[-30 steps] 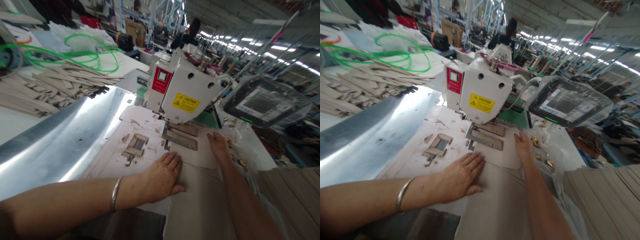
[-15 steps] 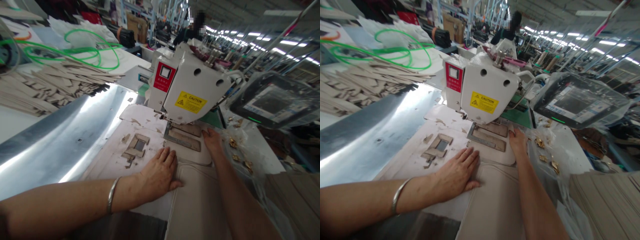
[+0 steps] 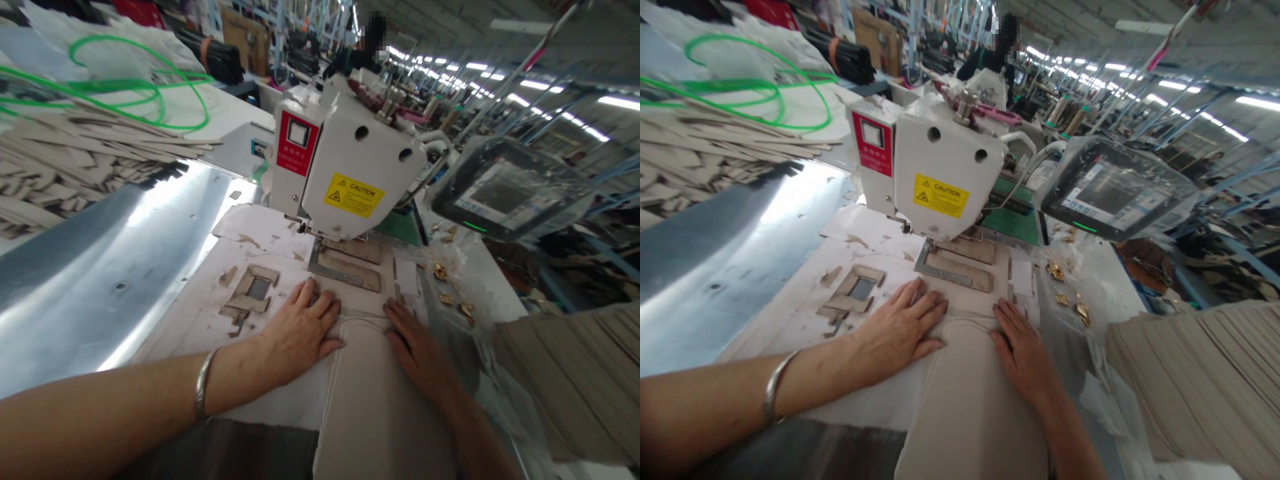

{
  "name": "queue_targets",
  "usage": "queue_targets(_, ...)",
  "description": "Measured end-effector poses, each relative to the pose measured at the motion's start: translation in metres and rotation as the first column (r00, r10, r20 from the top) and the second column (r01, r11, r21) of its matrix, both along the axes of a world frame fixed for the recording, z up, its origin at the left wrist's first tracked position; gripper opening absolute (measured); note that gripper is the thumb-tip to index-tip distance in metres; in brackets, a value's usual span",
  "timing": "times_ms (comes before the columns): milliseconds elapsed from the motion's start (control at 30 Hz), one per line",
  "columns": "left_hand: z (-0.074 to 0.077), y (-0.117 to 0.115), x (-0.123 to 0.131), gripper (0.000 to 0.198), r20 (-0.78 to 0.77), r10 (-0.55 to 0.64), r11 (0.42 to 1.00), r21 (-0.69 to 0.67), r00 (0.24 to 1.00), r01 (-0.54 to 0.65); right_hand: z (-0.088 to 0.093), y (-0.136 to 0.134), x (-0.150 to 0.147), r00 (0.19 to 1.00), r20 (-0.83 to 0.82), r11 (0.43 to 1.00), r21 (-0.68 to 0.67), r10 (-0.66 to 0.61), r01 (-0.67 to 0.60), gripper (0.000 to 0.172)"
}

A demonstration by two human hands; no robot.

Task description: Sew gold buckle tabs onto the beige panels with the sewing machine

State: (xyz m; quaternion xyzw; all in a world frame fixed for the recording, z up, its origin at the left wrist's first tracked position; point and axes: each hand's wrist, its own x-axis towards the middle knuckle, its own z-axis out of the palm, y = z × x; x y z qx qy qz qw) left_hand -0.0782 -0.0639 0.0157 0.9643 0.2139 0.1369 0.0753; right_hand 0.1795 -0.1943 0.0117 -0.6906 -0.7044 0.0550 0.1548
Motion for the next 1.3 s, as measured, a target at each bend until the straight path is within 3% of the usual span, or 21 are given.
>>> queue_targets(200, -0.007, -0.004, 0.001, 0.059, -0.004, 0.002, 1.000, -0.026, 1.000, -0.002, -0.005, 0.001, -0.009, 0.995, 0.035, 0.986, 0.142, -0.090, 0.084, 0.034)
queue_targets(400, -0.008, -0.008, -0.002, 0.058, -0.018, 0.041, 0.999, -0.020, 0.999, -0.041, -0.005, 0.003, -0.008, 0.996, 0.048, 0.975, 0.212, -0.078, 0.066, 0.025)
queue_targets(700, -0.008, -0.009, 0.000, 0.068, -0.059, 0.060, 0.998, -0.004, 0.996, -0.060, -0.014, -0.003, -0.004, 0.995, 0.078, 0.969, 0.243, -0.066, 0.045, 0.030)
queue_targets(1300, -0.004, -0.001, 0.004, 0.045, -0.006, -0.019, 0.998, 0.062, 1.000, 0.019, 0.000, 0.001, -0.022, 0.975, 0.167, 0.975, 0.188, -0.149, 0.117, 0.023)
